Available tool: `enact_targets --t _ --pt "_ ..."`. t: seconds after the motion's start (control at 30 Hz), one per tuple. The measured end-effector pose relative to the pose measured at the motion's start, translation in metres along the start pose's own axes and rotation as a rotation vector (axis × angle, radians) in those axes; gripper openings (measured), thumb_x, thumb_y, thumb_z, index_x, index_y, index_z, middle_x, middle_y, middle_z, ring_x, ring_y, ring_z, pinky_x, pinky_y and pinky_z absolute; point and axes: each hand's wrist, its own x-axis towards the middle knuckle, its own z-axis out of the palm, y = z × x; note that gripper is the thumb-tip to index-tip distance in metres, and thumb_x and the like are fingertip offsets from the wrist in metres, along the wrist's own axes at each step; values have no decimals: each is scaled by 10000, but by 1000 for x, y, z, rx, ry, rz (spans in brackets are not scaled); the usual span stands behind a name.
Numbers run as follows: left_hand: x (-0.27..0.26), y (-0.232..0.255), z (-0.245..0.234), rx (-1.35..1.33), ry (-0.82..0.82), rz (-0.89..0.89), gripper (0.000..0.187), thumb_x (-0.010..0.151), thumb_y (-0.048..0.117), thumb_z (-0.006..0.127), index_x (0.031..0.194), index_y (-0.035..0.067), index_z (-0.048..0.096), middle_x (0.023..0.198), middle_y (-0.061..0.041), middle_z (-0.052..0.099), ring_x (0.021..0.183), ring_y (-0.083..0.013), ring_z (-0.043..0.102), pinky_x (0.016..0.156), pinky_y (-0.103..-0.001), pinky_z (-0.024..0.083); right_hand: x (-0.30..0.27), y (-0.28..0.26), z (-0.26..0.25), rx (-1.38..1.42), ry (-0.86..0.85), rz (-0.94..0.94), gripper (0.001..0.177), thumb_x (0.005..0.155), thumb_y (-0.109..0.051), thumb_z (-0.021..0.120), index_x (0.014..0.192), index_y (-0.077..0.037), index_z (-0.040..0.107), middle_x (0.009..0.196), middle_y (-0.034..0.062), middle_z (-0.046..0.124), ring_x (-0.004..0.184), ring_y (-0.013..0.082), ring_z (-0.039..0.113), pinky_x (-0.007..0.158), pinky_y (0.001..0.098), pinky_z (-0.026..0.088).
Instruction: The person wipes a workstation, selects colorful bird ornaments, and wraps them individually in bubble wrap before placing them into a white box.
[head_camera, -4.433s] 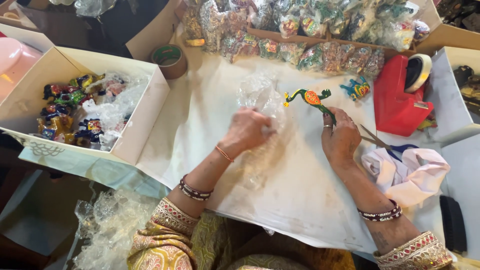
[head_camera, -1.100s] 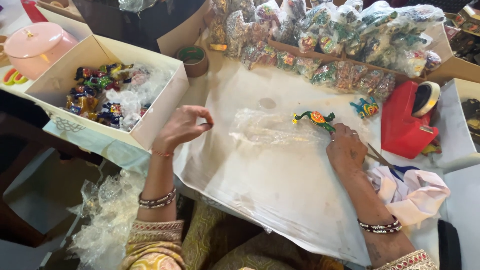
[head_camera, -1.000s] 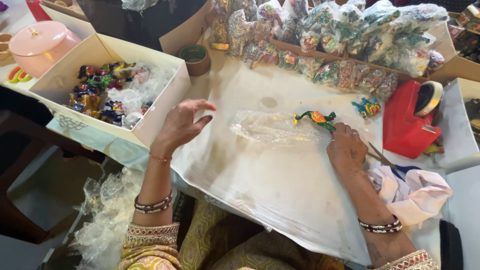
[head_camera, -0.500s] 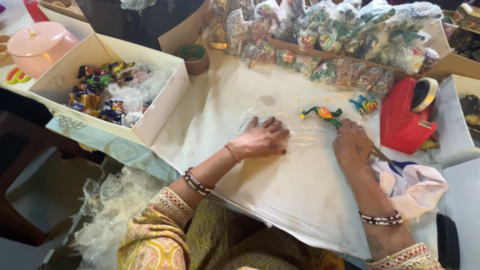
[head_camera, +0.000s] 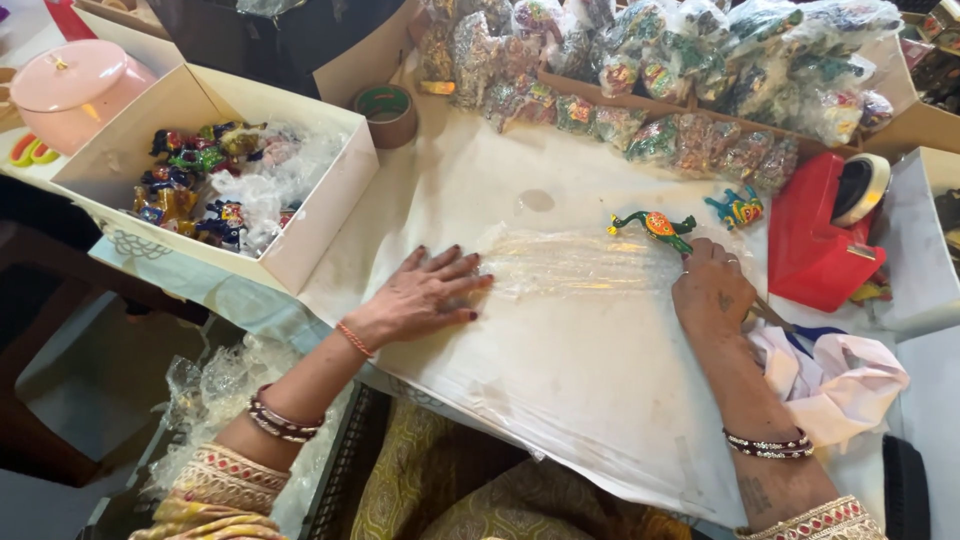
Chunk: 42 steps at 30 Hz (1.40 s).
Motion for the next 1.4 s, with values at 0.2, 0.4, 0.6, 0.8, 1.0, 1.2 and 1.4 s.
enact_targets --t 0.2,0.4,0.6,0.8,1.0,1.2,1.4 --pt "23 1 -44 -255 96 -437 285 950 455 627 1062 247 787 1056 -13 793 905 -189 755 823 -353 588 -1 3 5 19 18 -9 217 963 -161 618 1172 -107 632 1062 101 696 1008 316 681 738 490 550" --pt "92 -17 -19 -170 238 -427 453 721 521 832 1009 172 811 1021 -89 763 1020 -311 669 761 -434 548 -2 -3 -5 12 -8 10 209 954 -166 648 1149 -94 631 1073 104 696 1018 318 677 744 490 544" --pt "121 -29 24 -599 229 -516 307 866 394 700 997 127 775 823 -41 764 772 -215 731 717 -365 556 -1 -2 -8 45 -21 20 261 905 -130 649 1164 -100 633 1083 105 701 1017 319 675 764 493 542" --pt "114 -27 32 -990 201 -506 247 949 320 672 1077 110 701 707 -83 686 607 -279 681 580 -400 494 -3 -2 -14 127 22 25 215 884 -112 668 1099 -110 659 1055 97 710 994 330 675 763 501 527" --pt "118 -17 38 -627 310 -414 242 916 342 683 1073 162 721 714 -77 712 658 -261 699 609 -408 522 -10 -41 -52 182 244 -69 170 1030 -140 716 1199 -122 729 963 118 701 904 323 675 778 461 531" --pt "119 -13 31 -675 296 -540 237 974 344 606 1092 148 669 729 -106 705 698 -297 702 638 -447 513 -25 -83 -46 301 122 -331 310 847 -72 703 1149 -134 733 1052 52 753 959 249 706 803 383 574" --pt "111 -13 18 -582 276 -639 241 973 372 595 1091 178 676 753 -84 721 753 -310 706 677 -467 511 -23 -79 -52 189 50 -326 296 877 -98 708 1162 -169 739 1041 27 746 977 245 702 757 382 570"
